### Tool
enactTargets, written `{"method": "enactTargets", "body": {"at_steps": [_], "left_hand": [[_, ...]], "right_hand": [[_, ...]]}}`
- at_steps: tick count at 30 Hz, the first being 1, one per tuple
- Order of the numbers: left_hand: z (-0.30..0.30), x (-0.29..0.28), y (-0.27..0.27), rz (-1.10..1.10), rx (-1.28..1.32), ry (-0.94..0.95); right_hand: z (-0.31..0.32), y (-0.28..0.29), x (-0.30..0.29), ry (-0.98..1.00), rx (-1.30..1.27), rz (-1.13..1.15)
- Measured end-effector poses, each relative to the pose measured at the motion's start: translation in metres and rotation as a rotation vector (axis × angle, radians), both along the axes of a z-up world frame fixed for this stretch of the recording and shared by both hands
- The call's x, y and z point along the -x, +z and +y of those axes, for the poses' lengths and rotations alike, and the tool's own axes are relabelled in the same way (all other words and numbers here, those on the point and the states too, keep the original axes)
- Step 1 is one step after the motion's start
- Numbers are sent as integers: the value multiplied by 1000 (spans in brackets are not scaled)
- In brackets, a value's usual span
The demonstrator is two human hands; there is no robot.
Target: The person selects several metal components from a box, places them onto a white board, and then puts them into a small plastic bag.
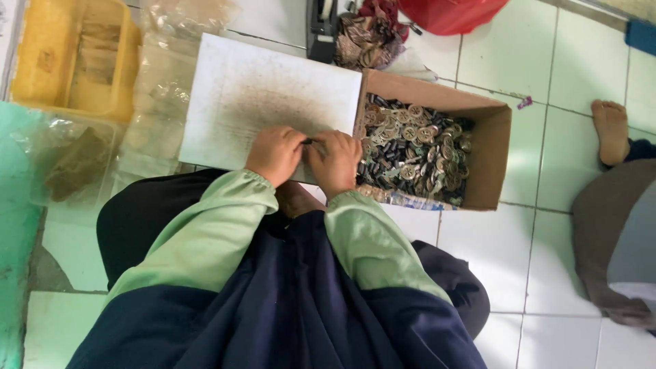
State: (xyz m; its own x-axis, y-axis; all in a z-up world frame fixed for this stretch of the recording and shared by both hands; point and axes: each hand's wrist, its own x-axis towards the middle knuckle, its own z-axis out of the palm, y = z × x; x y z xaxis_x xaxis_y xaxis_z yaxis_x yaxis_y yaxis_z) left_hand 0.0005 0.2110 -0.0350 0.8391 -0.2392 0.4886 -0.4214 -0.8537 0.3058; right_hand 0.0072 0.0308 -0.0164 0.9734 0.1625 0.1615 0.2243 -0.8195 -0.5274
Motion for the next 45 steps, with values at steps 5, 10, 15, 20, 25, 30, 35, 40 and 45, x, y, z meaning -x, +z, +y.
{"method": "enactTargets", "body": {"at_steps": [5,10,15,20,25,30,35,40,45], "left_hand": [[19,2,18,38,-117,65],[12,7,31,112,-164,65],[-30,7,46,5,-85,31],[-116,-7,32,-61,-14,-177],[-179,-13,-2,141,-291,-299],[-198,-13,-29,570,-753,-306],[-196,-11,-24,562,-671,-310],[-198,-15,-26,614,-535,-325],[-176,-12,30,297,-136,-295]], "right_hand": [[29,4,-5,-59,71,-3],[26,14,-1,-32,134,-17],[-29,-8,-4,-20,26,-36],[-141,-30,-17,-64,189,26],[-201,-64,-18,-43,310,181],[-185,-59,-20,103,339,332],[-182,-61,-28,81,329,464],[-185,-51,-26,70,271,485],[-171,8,-12,-79,-44,24]]}}
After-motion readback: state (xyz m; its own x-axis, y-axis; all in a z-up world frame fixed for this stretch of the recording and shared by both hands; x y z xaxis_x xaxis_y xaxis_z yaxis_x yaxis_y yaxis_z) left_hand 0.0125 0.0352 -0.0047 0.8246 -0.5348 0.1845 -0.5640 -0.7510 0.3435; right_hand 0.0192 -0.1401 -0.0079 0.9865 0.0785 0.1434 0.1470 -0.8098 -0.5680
